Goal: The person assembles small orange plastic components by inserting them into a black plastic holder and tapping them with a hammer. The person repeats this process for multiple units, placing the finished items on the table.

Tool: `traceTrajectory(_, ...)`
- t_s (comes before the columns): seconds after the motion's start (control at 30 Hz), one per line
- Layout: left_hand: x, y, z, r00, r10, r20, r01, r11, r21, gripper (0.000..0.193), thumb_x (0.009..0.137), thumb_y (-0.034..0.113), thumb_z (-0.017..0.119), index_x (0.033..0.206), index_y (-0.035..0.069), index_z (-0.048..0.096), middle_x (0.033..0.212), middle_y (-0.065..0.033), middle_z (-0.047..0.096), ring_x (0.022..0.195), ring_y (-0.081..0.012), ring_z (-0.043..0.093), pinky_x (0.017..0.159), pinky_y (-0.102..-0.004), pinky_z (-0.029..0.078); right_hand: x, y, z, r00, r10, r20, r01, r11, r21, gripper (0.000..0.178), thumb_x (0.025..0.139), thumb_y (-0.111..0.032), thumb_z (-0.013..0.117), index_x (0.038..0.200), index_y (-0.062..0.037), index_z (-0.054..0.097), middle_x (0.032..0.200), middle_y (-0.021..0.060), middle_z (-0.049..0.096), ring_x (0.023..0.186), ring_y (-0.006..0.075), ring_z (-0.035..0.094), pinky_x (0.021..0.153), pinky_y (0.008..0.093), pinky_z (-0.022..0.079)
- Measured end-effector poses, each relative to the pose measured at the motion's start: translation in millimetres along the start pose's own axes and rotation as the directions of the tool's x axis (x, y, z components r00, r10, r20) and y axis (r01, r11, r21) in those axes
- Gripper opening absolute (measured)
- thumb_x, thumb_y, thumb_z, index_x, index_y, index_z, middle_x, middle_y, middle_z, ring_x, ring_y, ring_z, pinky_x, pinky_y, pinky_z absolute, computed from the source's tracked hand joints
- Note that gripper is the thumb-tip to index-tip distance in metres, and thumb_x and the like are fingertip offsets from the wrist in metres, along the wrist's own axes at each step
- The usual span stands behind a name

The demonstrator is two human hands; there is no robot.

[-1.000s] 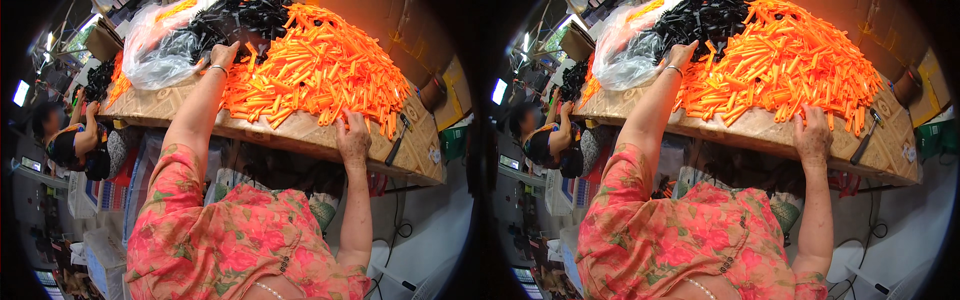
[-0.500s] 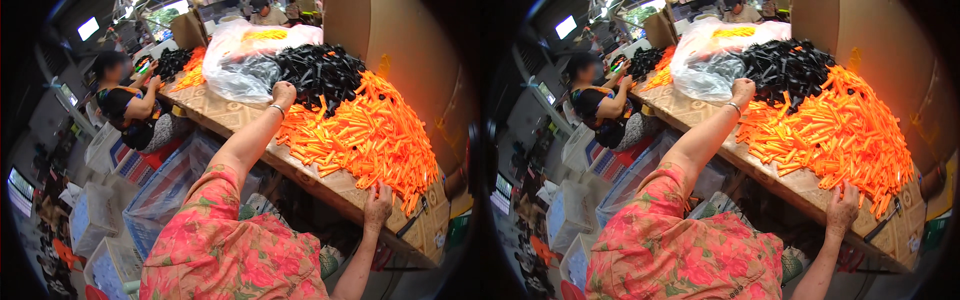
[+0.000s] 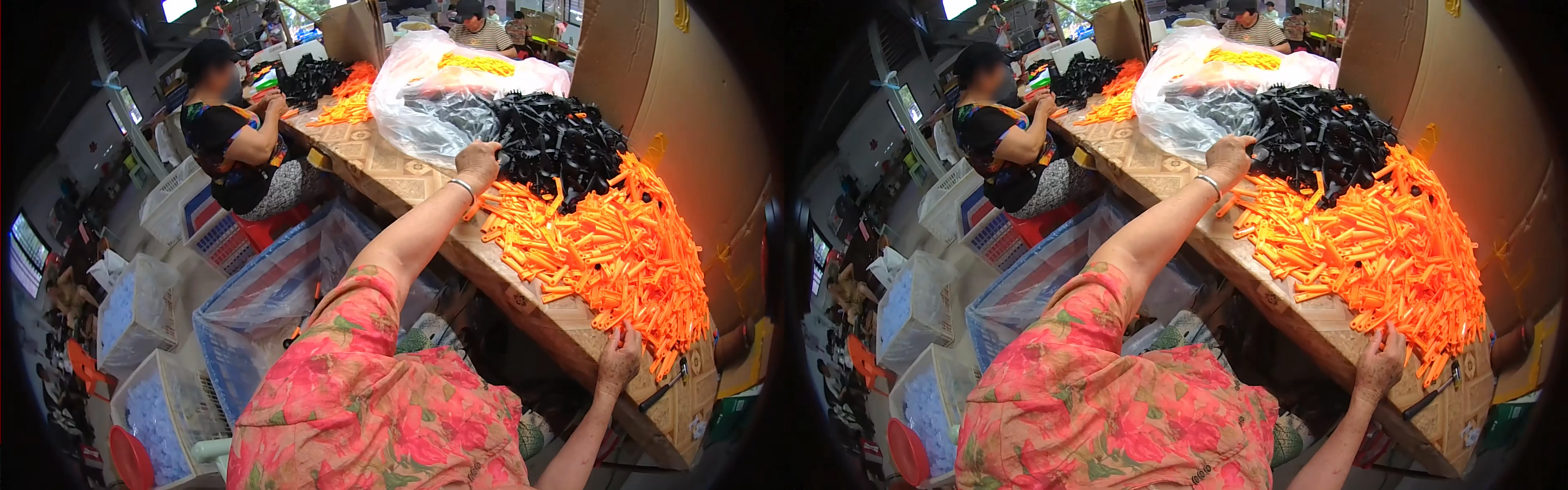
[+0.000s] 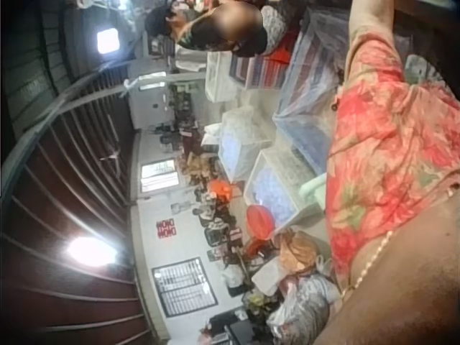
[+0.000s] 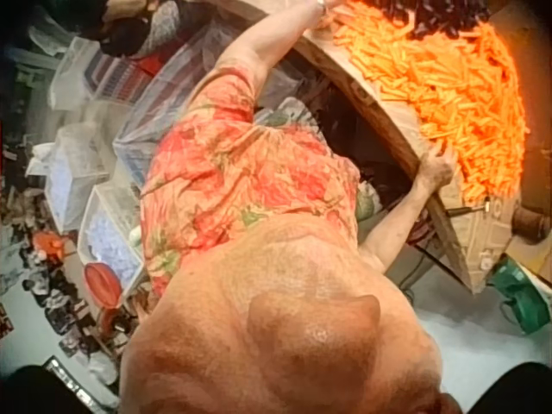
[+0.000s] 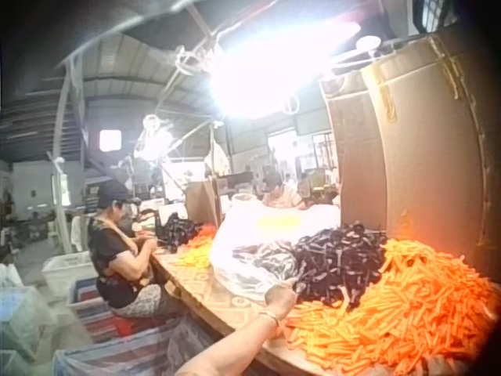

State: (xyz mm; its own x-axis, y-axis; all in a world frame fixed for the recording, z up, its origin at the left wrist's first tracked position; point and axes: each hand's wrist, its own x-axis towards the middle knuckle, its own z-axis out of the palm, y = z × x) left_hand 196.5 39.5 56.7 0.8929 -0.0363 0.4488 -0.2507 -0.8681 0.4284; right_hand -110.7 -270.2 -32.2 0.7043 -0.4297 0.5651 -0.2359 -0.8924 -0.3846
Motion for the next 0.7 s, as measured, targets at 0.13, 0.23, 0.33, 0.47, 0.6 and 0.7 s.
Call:
traceTrajectory(0.13,14.8,-23.8,5.7,0.995,-0.099,-0.001,0.091,0.915,-0.393,0.032,0.083,0.015,0.060,0.114,0.020,0.068,0.105,-0.0146,0.066,0.097,-0.0291,0.065,0.079,-0.0381,0.053,0.1,-0.4,1.4,1.000,-0.017,0.007,0.017,1.000,-0.013,0.025,0.088,-0.014,0.059,0.110,-0.0039,0.063,0.091,0.0116,0.058,0.083,0.0285,0.060,0.074,0.0391,0.048)
traceTrajectory(0.23,9.7,-26.0,2.2,0.970,-0.051,-0.239,-0.038,0.933,-0.357,0.029,0.084,0.013,0.056,0.108,0.019,0.071,0.098,-0.0140,0.063,0.092,-0.0313,0.064,0.078,-0.0386,0.051,0.7,-1.0,2.2,0.999,-0.032,-0.017,0.032,0.999,-0.017,0.025,0.088,-0.013,0.059,0.110,-0.0041,0.063,0.090,0.0115,0.058,0.082,0.0283,0.060,0.074,0.0391,0.048)
traceTrajectory(0.33,15.0,-26.3,1.4,0.908,0.033,-0.417,-0.164,0.945,-0.284,0.032,0.084,0.006,0.049,0.105,0.016,0.072,0.096,-0.0149,0.063,0.090,-0.0324,0.063,0.079,-0.0392,0.051,-0.9,-3.1,1.7,0.999,-0.044,-0.024,0.043,0.998,-0.034,0.025,0.088,-0.013,0.059,0.111,-0.0045,0.063,0.090,0.0113,0.058,0.082,0.0280,0.060,0.074,0.0391,0.048)
traceTrajectory(0.47,24.6,-24.8,2.3,0.930,-0.079,-0.358,-0.103,0.882,-0.460,0.034,0.082,0.004,0.048,0.104,0.014,0.073,0.096,-0.0179,0.066,0.091,-0.0337,0.064,0.081,-0.0388,0.051,1.6,0.2,3.6,0.999,-0.031,-0.009,0.031,0.999,-0.020,0.026,0.088,-0.013,0.059,0.112,-0.0051,0.063,0.090,0.0112,0.058,0.082,0.0276,0.060,0.074,0.0389,0.048)
traceTrajectory(0.6,32.6,-32.1,3.8,0.982,-0.125,-0.139,0.051,0.893,-0.447,0.039,0.078,0.001,0.047,0.105,0.012,0.072,0.103,-0.0198,0.068,0.095,-0.0305,0.066,0.084,-0.0349,0.051,0.2,1.8,3.1,0.999,-0.042,-0.010,0.041,0.999,-0.010,0.026,0.088,-0.013,0.059,0.112,-0.0052,0.063,0.091,0.0115,0.058,0.082,0.0280,0.060,0.074,0.0389,0.048)
traceTrajectory(0.7,40.7,-29.2,13.2,0.936,-0.233,-0.263,0.027,0.794,-0.608,0.044,0.076,-0.003,0.046,0.108,0.012,0.071,0.099,-0.0183,0.069,0.090,-0.0303,0.068,0.081,-0.0343,0.052,0.8,3.4,5.9,0.994,-0.091,-0.060,0.088,0.995,-0.045,0.026,0.088,-0.014,0.059,0.112,-0.0051,0.063,0.091,0.0117,0.058,0.082,0.0283,0.060,0.074,0.0390,0.048)
